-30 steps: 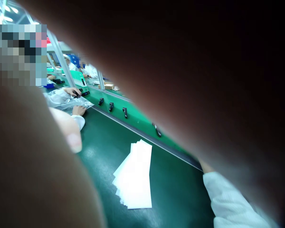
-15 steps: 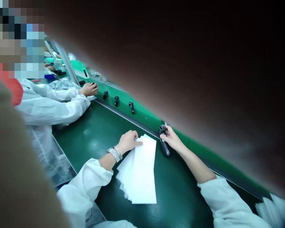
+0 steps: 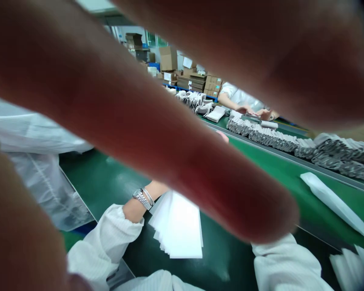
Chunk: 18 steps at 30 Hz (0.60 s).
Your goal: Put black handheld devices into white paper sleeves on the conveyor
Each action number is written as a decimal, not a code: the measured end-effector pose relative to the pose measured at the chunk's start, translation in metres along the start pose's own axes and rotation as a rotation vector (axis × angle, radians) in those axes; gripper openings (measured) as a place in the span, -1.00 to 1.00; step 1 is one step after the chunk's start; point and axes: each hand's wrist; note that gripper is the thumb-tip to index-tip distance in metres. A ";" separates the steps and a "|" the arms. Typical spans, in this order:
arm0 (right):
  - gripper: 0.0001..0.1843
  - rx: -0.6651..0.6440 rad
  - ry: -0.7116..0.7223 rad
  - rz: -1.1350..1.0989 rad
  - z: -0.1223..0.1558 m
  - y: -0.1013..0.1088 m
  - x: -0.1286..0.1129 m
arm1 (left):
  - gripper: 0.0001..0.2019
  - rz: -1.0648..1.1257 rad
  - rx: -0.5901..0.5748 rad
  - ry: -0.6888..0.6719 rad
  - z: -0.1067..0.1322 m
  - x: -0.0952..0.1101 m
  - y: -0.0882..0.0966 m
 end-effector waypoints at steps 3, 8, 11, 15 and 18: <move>-0.18 0.025 0.011 -0.069 0.003 -0.008 -0.002 | -0.81 0.035 -0.029 -0.034 -0.002 0.009 0.004; -0.22 -0.106 -0.033 -0.162 0.012 -0.014 -0.003 | -0.84 0.131 -0.021 -0.050 -0.002 0.023 0.006; -0.22 -0.074 -0.019 -0.249 0.010 -0.011 -0.006 | -0.86 0.160 -0.026 -0.054 -0.001 0.026 0.007; -0.21 0.057 0.044 -0.244 0.008 -0.005 -0.017 | -0.88 0.238 -0.045 -0.044 -0.001 0.029 0.008; -0.28 -0.035 -0.026 -0.198 0.014 -0.005 -0.018 | -0.86 0.247 -0.045 -0.056 -0.003 0.034 0.010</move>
Point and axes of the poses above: each hand's wrist, its own z-axis away from the middle knuckle, its own y-axis out of the back of the hand, x = y × z, and after that the axes turned 3 degrees about x, right-handed
